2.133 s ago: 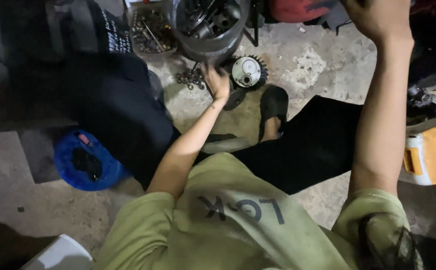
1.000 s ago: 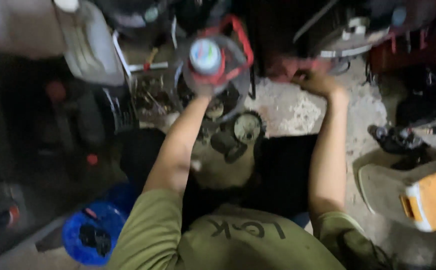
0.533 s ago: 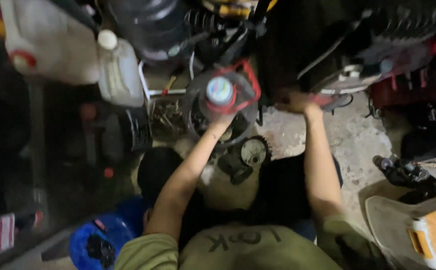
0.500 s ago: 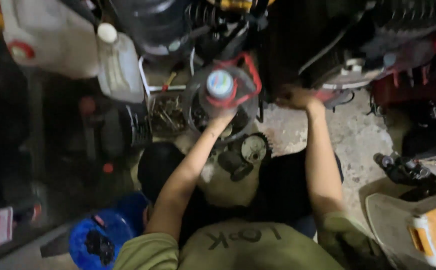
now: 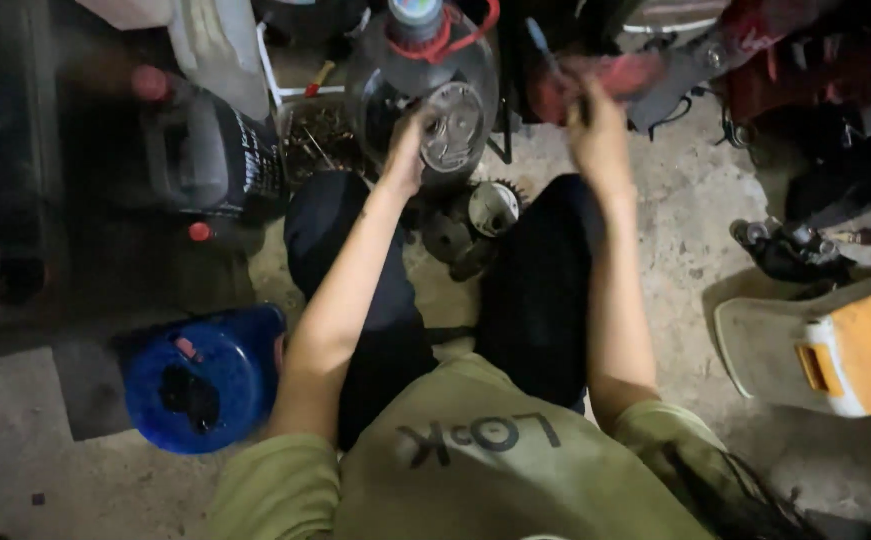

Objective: Cleaning a metal engine component using a small brush and cleaning fluid to remove grime.

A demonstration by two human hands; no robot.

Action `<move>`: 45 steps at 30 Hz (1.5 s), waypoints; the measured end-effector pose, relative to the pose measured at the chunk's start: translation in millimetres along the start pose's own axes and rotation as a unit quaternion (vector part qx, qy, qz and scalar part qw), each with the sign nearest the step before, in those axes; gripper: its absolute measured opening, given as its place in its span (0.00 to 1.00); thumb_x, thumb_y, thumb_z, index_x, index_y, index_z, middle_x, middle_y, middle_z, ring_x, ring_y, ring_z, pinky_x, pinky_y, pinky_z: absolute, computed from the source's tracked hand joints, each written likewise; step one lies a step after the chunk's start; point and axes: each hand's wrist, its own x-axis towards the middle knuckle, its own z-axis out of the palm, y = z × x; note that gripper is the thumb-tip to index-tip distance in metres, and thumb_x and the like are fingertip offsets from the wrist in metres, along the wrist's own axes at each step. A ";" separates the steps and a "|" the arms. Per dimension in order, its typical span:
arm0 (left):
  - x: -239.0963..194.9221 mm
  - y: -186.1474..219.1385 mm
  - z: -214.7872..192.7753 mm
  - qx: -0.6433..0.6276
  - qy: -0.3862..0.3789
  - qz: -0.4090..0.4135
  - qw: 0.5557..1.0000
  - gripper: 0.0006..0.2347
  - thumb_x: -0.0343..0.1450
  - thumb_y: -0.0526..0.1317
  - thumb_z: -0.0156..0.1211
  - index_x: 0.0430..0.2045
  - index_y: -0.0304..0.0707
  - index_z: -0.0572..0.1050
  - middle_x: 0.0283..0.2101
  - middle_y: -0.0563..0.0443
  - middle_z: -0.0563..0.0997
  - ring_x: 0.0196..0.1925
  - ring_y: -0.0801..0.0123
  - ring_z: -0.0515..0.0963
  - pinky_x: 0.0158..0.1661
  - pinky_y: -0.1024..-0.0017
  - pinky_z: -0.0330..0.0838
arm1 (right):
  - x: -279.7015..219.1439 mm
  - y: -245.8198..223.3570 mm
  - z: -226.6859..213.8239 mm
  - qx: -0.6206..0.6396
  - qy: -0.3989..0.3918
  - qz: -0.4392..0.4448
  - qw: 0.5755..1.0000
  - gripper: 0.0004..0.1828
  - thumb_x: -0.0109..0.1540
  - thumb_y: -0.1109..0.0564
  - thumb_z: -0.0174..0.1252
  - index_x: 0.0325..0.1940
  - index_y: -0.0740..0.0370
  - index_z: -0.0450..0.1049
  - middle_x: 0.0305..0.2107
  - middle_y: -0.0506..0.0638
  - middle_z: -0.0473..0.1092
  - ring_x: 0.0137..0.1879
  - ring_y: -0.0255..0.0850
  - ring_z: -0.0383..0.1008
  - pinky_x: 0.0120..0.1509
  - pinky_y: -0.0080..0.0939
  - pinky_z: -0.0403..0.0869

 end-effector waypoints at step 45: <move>-34.3 97.1 63.7 -0.249 0.217 0.240 0.913 0.26 0.75 0.55 0.42 0.65 0.40 0.68 0.70 0.41 0.69 0.68 0.46 0.70 0.62 0.55 0.66 | -43.9 -156.9 108.6 0.046 0.062 -0.041 0.996 0.41 0.63 0.78 0.38 0.81 0.59 0.46 0.76 0.55 0.50 0.81 0.45 0.54 0.85 0.43 0.54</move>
